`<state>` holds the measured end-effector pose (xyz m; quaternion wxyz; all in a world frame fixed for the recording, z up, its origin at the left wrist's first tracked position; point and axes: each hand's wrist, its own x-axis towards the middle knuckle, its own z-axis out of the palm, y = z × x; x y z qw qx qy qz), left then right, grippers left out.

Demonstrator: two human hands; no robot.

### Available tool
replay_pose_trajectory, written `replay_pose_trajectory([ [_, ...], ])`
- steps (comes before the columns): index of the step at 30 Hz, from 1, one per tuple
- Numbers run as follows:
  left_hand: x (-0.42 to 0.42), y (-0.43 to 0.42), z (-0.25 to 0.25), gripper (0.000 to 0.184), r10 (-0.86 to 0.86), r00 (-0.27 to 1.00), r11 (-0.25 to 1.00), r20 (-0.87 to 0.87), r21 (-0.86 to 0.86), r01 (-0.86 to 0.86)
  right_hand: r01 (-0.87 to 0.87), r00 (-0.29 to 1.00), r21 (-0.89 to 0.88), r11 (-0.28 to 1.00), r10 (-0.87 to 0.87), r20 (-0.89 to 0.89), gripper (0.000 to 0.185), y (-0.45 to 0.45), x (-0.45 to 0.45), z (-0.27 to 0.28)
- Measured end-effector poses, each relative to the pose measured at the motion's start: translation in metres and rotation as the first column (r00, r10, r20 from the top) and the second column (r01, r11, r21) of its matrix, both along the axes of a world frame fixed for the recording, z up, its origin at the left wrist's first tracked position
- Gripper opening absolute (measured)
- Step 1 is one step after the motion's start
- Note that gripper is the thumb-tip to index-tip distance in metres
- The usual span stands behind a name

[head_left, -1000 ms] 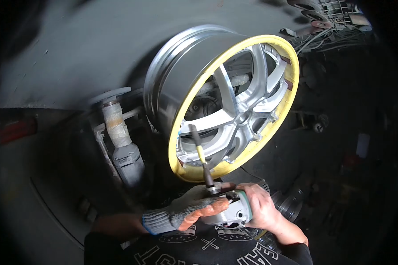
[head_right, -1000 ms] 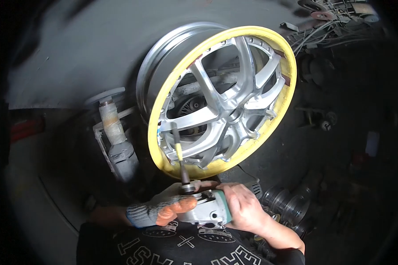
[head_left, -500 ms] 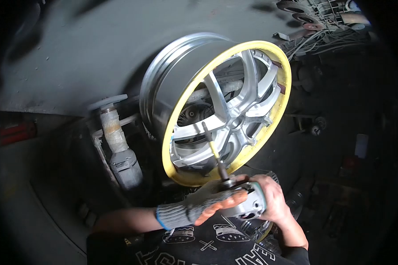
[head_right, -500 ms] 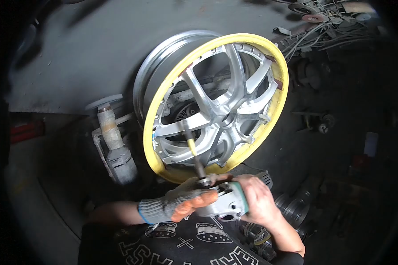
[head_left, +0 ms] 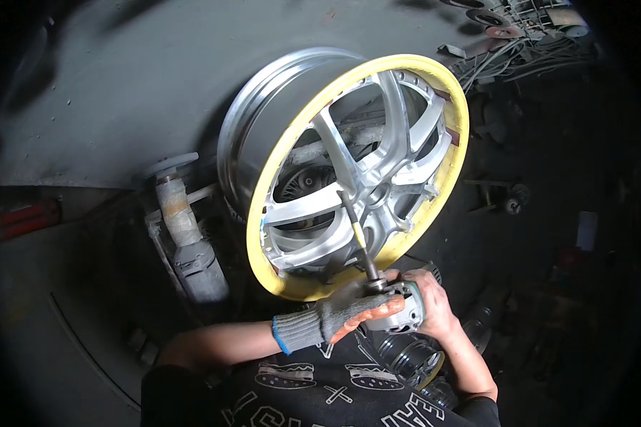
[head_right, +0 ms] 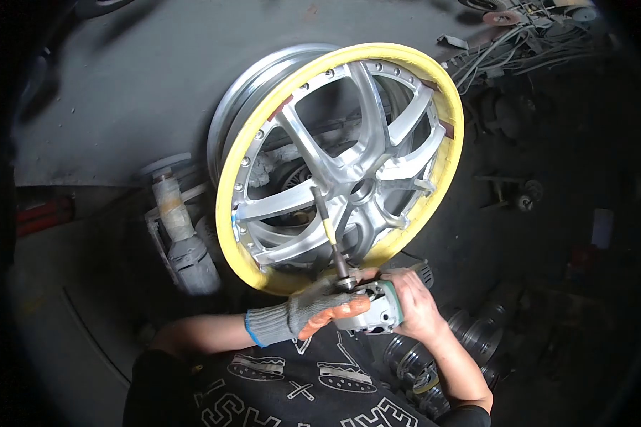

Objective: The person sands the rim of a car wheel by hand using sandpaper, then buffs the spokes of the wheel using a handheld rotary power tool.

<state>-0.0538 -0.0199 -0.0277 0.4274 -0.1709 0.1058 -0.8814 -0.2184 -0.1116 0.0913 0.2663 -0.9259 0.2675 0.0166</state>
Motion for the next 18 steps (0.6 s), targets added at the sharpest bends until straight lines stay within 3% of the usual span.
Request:
replay_pose_trajectory([
  [1, 0.015, 0.006, 0.016, 0.069, 0.188, 0.741, 0.982, 0.645, -0.111, -0.153, -0.019, 1.000, -0.003, 1.000, 0.019, 0.002, 0.085, 0.004, -0.003, -0.006],
  [2, 0.019, 0.012, 0.011, 0.069, 0.186, 0.741, 0.982, 0.645, -0.108, -0.153, -0.019, 1.000, 0.001, 1.000, 0.019, -0.011, 0.087, 0.009, -0.003, -0.008],
  [4, 0.028, 0.023, 0.001, 0.074, 0.013, 0.900, 0.996, 0.435, 0.070, -0.048, -0.005, 1.000, 0.033, 0.999, 0.005, 0.001, 0.086, 0.019, 0.010, -0.004],
  [6, 0.053, 0.036, 0.021, 0.079, 0.067, 0.877, 0.996, 0.476, 0.018, -0.086, -0.036, 0.999, 0.036, 0.999, 0.036, 0.005, 0.081, 0.028, 0.023, -0.002],
  [8, 0.068, 0.044, 0.030, 0.076, -0.099, 0.821, 0.983, 0.562, 0.185, -0.007, -0.056, 0.998, 0.034, 0.998, 0.056, 0.017, 0.077, 0.037, 0.037, 0.000],
  [9, 0.069, 0.050, 0.033, 0.075, 0.015, 0.783, 0.992, 0.622, 0.092, -0.092, -0.057, 0.998, 0.039, 0.998, 0.056, 0.017, 0.077, 0.041, 0.042, 0.001],
  [10, 0.075, 0.054, 0.037, 0.075, 0.014, 0.781, 0.991, 0.624, 0.096, -0.095, -0.074, 0.997, 0.049, 0.996, 0.073, 0.016, 0.077, 0.045, 0.048, 0.001],
  [12, 0.090, 0.063, 0.046, 0.090, -0.037, 0.720, 0.992, 0.693, 0.114, -0.058, -0.092, 0.996, 0.059, 0.994, 0.091, 0.019, 0.077, 0.050, 0.058, 0.003],
  [18, 0.104, 0.063, 0.056, 0.098, -0.038, 0.741, 0.984, 0.670, 0.153, -0.088, -0.140, 0.990, 0.100, 0.985, 0.138, 0.028, 0.073, 0.044, 0.074, 0.015],
])
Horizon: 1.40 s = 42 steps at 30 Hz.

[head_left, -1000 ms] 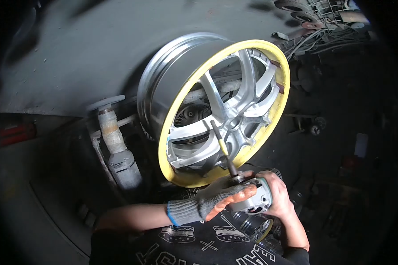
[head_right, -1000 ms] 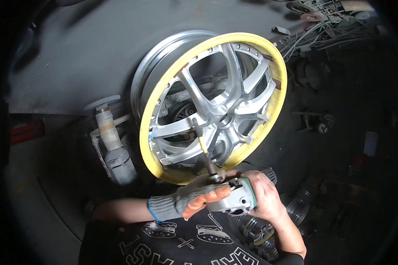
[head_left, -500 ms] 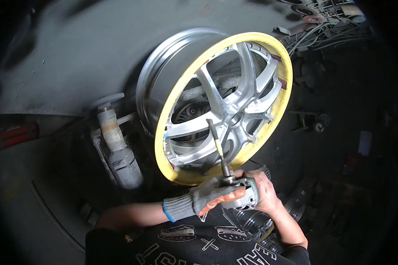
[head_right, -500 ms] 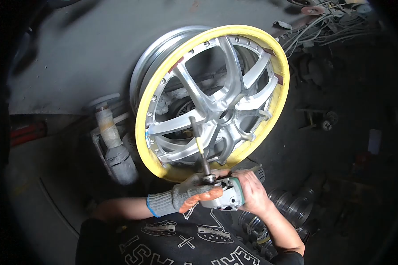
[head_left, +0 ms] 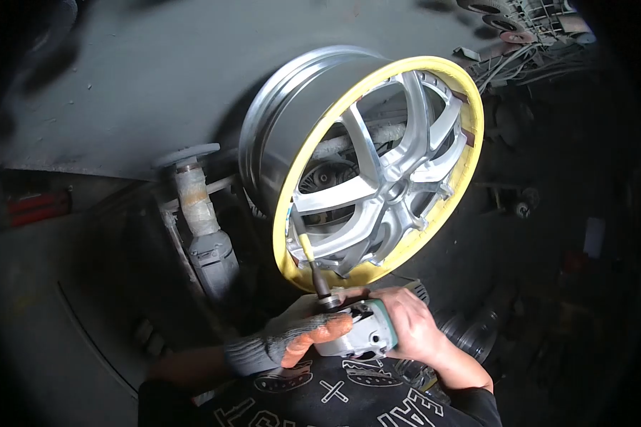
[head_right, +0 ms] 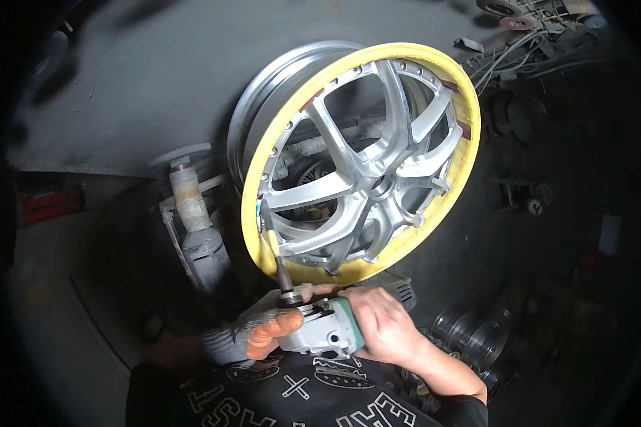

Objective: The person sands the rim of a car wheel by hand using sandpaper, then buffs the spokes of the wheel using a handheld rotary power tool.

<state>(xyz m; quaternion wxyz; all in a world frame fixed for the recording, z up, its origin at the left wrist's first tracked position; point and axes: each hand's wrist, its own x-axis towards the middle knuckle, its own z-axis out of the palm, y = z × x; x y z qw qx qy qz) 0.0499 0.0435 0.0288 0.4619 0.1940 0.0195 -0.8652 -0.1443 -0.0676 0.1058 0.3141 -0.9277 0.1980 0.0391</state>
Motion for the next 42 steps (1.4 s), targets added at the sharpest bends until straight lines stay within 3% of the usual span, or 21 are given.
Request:
replay_pose_trajectory([
  [5, -0.043, -0.027, -0.013, 0.066, 0.104, 0.989, 0.994, -0.109, 0.032, -0.101, 0.066, 0.993, -0.121, 0.990, -0.078, -0.090, 0.082, -0.026, -0.017, 0.030],
  [8, -0.074, -0.050, -0.032, 0.053, 0.138, 0.945, 0.974, -0.296, -0.134, -0.184, 0.118, 0.978, -0.156, 0.981, -0.141, -0.150, 0.085, -0.046, -0.028, 0.040],
  [11, -0.088, -0.061, -0.033, 0.053, 0.288, 0.803, 0.948, -0.522, 0.038, -0.315, 0.147, 0.969, -0.154, 0.977, -0.173, -0.175, 0.085, -0.062, -0.045, 0.034],
  [12, -0.089, -0.071, -0.032, 0.054, 0.226, 0.912, 0.959, -0.343, -0.089, -0.271, 0.157, 0.969, -0.140, 0.978, -0.180, -0.171, 0.086, -0.065, -0.045, 0.033],
  [14, -0.089, -0.076, -0.034, 0.056, 0.174, 0.975, 0.960, -0.141, -0.197, -0.200, 0.157, 0.966, -0.131, 0.979, -0.180, -0.188, 0.086, -0.069, -0.048, 0.029],
  [17, -0.094, -0.067, -0.044, 0.057, 0.257, 0.920, 0.904, -0.295, -0.264, -0.337, 0.149, 0.965, -0.115, 0.982, -0.170, -0.197, 0.087, -0.070, -0.046, 0.023],
  [24, -0.074, -0.036, -0.042, 0.051, 0.392, 0.863, 0.833, -0.317, -0.275, -0.480, 0.077, 0.975, -0.043, 0.996, -0.084, -0.205, 0.091, -0.057, -0.024, 0.026],
  [29, -0.050, -0.005, -0.048, 0.041, 0.308, 0.875, 0.925, -0.373, -0.099, -0.367, 0.015, 0.975, -0.012, 1.000, -0.017, -0.222, 0.091, -0.044, -0.005, 0.026],
  [32, -0.037, 0.001, -0.034, 0.039, 0.198, 0.965, 0.974, -0.169, 0.142, -0.175, 0.012, 0.981, 0.008, 1.000, -0.010, -0.193, 0.090, -0.037, 0.003, 0.020],
  [35, -0.035, 0.002, -0.033, 0.040, 0.330, 0.883, 0.944, -0.333, 0.088, -0.319, 0.007, 0.979, -0.016, 1.000, -0.010, -0.202, 0.087, -0.037, 0.006, 0.025],
  [38, -0.036, -0.021, -0.012, 0.041, 0.225, 0.974, 0.973, -0.032, 0.069, -0.222, 0.031, 0.979, -0.060, 0.998, -0.042, -0.200, 0.084, -0.045, 0.001, 0.030],
  [40, -0.055, -0.031, -0.023, 0.037, 0.324, 0.906, 0.946, -0.272, 0.084, -0.313, 0.066, 0.975, -0.080, 0.995, -0.082, -0.205, 0.081, -0.053, -0.009, 0.035],
  [42, -0.076, -0.044, -0.038, 0.048, 0.372, 0.873, 0.891, -0.316, -0.144, -0.431, 0.119, 0.964, -0.105, 0.987, -0.141, -0.226, 0.083, -0.060, -0.020, 0.037],
])
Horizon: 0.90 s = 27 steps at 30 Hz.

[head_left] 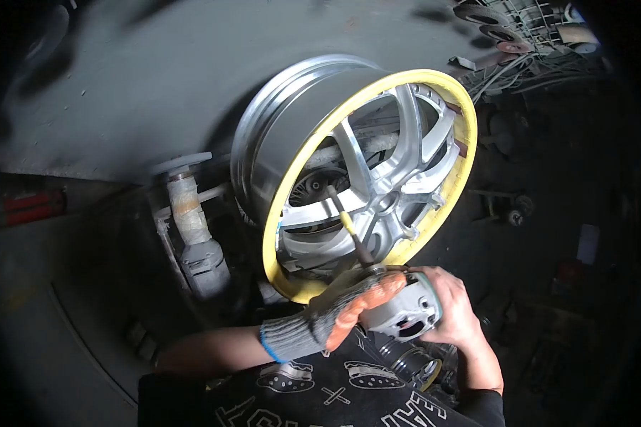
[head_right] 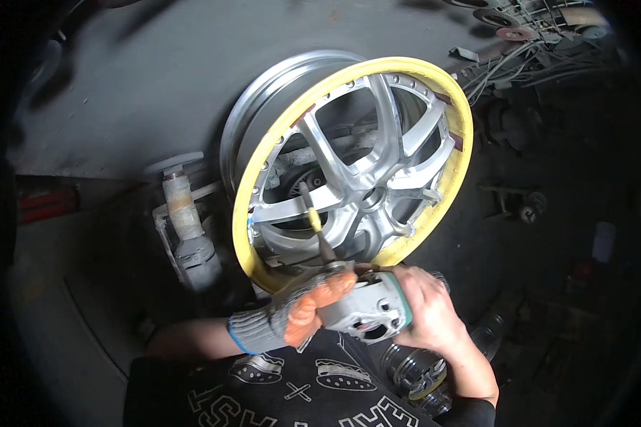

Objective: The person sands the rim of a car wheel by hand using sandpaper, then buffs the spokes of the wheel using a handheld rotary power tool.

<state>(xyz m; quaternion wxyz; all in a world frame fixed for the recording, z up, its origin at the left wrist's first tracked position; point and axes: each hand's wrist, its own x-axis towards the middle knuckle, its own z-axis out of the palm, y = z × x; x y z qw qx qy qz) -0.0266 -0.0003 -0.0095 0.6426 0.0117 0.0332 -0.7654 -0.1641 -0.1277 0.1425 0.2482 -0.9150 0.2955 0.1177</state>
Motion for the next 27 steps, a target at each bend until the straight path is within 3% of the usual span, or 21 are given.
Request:
replay_pose_trajectory([
  [1, -0.001, -0.010, 0.000, 0.052, 0.095, 0.995, 0.983, -0.013, -0.160, -0.096, 0.011, 1.000, -0.010, 1.000, -0.011, -0.008, 0.084, -0.004, -0.003, 0.002],
  [5, -0.012, -0.027, 0.000, 0.063, 0.164, 0.984, 0.950, 0.068, -0.280, -0.139, 0.013, 1.000, -0.013, 1.000, -0.012, 0.019, 0.082, -0.018, -0.001, 0.007],
  [8, -0.004, -0.029, 0.004, 0.065, 0.148, 0.978, 0.957, 0.144, -0.272, -0.104, 0.026, 1.000, 0.011, 1.000, -0.027, 0.006, 0.083, -0.020, -0.002, 0.004],
  [14, 0.004, -0.005, -0.004, 0.064, -0.078, 0.970, 0.995, 0.232, -0.049, 0.092, -0.055, 0.998, 0.028, 0.998, 0.055, -0.022, 0.085, -0.011, 0.010, 0.003],
  [15, 0.007, 0.004, -0.009, 0.063, -0.014, 0.989, 0.991, 0.150, -0.127, 0.033, -0.085, 0.996, 0.035, 0.996, 0.085, -0.007, 0.085, -0.008, 0.014, 0.002],
  [18, 0.018, 0.026, -0.012, 0.058, 0.100, 0.986, 0.981, 0.132, -0.178, -0.076, -0.147, 0.988, 0.069, 0.987, 0.144, 0.049, 0.085, 0.002, 0.025, -0.004],
  [20, 0.037, 0.035, 0.007, 0.053, -0.191, 0.981, 0.955, 0.032, 0.238, 0.178, -0.168, 0.985, 0.099, 0.981, 0.162, 0.060, 0.085, 0.008, 0.033, -0.006],
  [22, 0.062, 0.023, 0.038, 0.047, -0.234, 0.970, 0.929, 0.070, 0.309, 0.202, -0.167, 0.983, 0.084, 0.982, 0.160, 0.085, 0.083, 0.013, 0.036, -0.008],
  [24, 0.065, 0.018, 0.050, 0.043, -0.324, 0.946, 0.829, 0.020, 0.488, 0.273, -0.151, 0.987, 0.076, 0.986, 0.146, 0.064, 0.082, 0.013, 0.039, -0.003],
  [25, 0.058, 0.019, 0.042, 0.043, -0.324, 0.946, 0.830, 0.022, 0.486, 0.273, -0.133, 0.991, 0.069, 0.989, 0.130, 0.041, 0.082, 0.012, 0.039, 0.000],
  [27, 0.035, 0.020, 0.012, 0.043, -0.177, 0.982, 0.973, 0.071, 0.161, 0.164, -0.112, 0.992, 0.049, 0.993, 0.109, 0.056, 0.082, 0.009, 0.029, 0.000],
])
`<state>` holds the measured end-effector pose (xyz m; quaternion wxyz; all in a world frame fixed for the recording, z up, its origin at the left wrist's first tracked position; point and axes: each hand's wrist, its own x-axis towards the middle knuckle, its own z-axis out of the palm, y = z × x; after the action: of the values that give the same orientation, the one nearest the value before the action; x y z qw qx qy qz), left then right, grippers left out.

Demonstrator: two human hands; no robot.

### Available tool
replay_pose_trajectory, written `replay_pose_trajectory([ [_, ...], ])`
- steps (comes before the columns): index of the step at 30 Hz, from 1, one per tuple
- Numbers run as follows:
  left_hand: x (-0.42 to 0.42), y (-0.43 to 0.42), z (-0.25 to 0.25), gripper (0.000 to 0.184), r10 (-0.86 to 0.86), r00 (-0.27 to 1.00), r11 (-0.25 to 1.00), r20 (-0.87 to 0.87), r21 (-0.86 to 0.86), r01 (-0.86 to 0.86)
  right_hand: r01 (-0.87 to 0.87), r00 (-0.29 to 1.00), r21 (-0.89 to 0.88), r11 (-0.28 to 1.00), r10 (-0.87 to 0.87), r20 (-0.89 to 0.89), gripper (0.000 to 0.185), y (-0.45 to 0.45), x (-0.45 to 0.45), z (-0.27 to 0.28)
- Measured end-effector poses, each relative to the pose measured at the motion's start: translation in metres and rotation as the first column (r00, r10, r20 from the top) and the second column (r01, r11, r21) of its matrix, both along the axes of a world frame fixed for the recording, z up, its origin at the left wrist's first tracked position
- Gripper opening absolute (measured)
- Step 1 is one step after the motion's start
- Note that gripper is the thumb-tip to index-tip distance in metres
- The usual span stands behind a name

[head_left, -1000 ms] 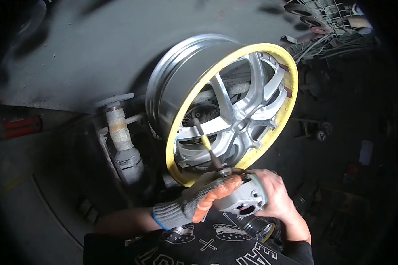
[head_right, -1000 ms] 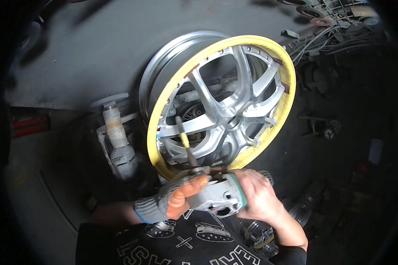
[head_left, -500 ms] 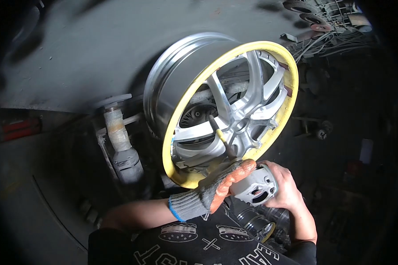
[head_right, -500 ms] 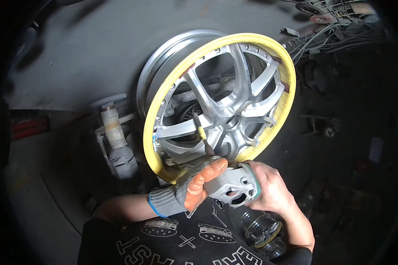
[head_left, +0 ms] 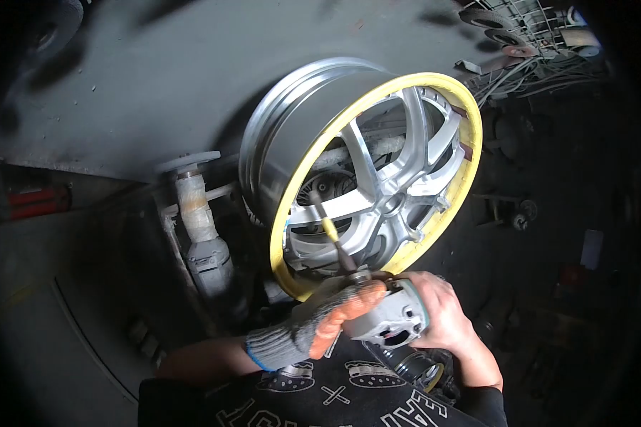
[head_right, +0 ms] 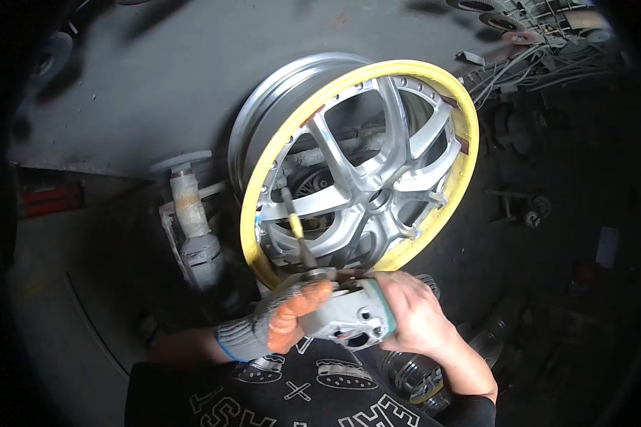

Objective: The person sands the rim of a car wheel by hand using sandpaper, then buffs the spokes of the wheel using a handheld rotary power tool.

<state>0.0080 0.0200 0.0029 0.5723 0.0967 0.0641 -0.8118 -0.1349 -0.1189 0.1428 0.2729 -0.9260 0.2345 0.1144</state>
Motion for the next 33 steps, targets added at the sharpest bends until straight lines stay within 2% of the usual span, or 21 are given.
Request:
replay_pose_trajectory([
  [1, -0.007, -0.005, -0.001, 0.043, -0.001, 1.000, 1.000, -0.002, 0.001, 0.001, 0.024, 1.000, -0.013, 1.000, -0.024, 0.016, 0.083, -0.002, -0.009, -0.001],
  [2, -0.017, -0.011, 0.001, 0.041, 0.093, 0.993, 0.994, -0.070, -0.045, -0.097, 0.047, 0.999, -0.026, 0.999, -0.047, -0.003, 0.084, -0.004, -0.024, -0.006],
  [5, -0.040, -0.027, -0.004, 0.042, 0.193, 0.959, 0.955, -0.209, -0.184, -0.233, 0.105, 0.994, -0.045, 0.993, -0.106, 0.000, 0.086, -0.007, -0.041, -0.002],
  [9, -0.051, -0.038, -0.011, 0.056, 0.178, 0.978, 0.876, -0.113, -0.435, -0.209, 0.156, 0.987, -0.098, 0.983, -0.160, -0.031, 0.086, -0.007, -0.058, -0.001],
  [12, -0.048, -0.040, -0.008, 0.061, 0.028, 0.999, 0.951, 0.027, -0.307, -0.019, 0.191, 0.981, -0.067, 0.979, -0.192, -0.009, 0.084, -0.003, -0.053, -0.002],
  [15, -0.036, -0.028, -0.006, 0.055, 0.106, 0.993, 0.940, 0.047, -0.331, -0.084, 0.143, 0.990, -0.069, 0.987, -0.144, -0.002, 0.085, 0.007, -0.048, -0.004],
  [16, -0.036, -0.021, -0.006, 0.052, 0.079, 0.997, 0.964, -0.002, -0.255, -0.077, 0.135, 0.991, -0.056, 0.989, -0.136, -0.011, 0.086, 0.010, -0.047, -0.005],
  [18, -0.027, -0.009, -0.006, 0.054, -0.068, 0.997, 0.997, -0.045, -0.040, 0.066, 0.093, 0.996, -0.021, 0.995, -0.093, 0.011, 0.087, 0.017, -0.036, -0.004],
  [20, -0.008, -0.001, -0.001, 0.048, -0.056, 0.998, 0.997, 0.000, -0.045, 0.056, 0.066, 0.997, -0.010, 0.998, -0.066, 0.048, 0.087, 0.027, -0.023, -0.003],
  [22, 0.013, 0.003, 0.017, 0.042, -0.148, 0.984, 0.988, 0.097, 0.056, 0.143, 0.040, 0.999, -0.010, 0.999, -0.040, 0.020, 0.087, 0.035, -0.018, -0.007],
  [23, 0.015, 0.011, 0.015, 0.042, -0.154, 0.983, 0.987, 0.099, 0.056, 0.149, 0.027, 0.999, -0.016, 1.000, -0.026, 0.033, 0.087, 0.041, -0.014, -0.010],
  [25, 0.020, 0.028, 0.011, 0.038, -0.100, 0.995, 0.984, -0.015, 0.147, 0.101, 0.023, 0.998, 0.019, 1.000, -0.024, 0.061, 0.084, 0.047, -0.003, -0.015],
  [26, 0.029, 0.032, 0.014, 0.038, -0.110, 0.992, 0.988, 0.060, 0.117, 0.102, 0.024, 0.997, 0.045, 0.999, -0.028, 0.073, 0.083, 0.050, 0.002, -0.016],
  [30, 0.041, 0.036, 0.015, 0.038, -0.156, 0.987, 0.976, 0.047, 0.163, 0.146, 0.022, 0.995, 0.067, 0.998, -0.028, 0.099, 0.082, 0.052, 0.009, -0.021],
  [33, 0.026, 0.028, 0.013, 0.049, -0.073, 0.963, 0.996, 0.259, 0.074, 0.056, 0.039, 0.995, 0.041, 0.998, -0.043, 0.085, 0.080, 0.046, 0.002, -0.017],
])
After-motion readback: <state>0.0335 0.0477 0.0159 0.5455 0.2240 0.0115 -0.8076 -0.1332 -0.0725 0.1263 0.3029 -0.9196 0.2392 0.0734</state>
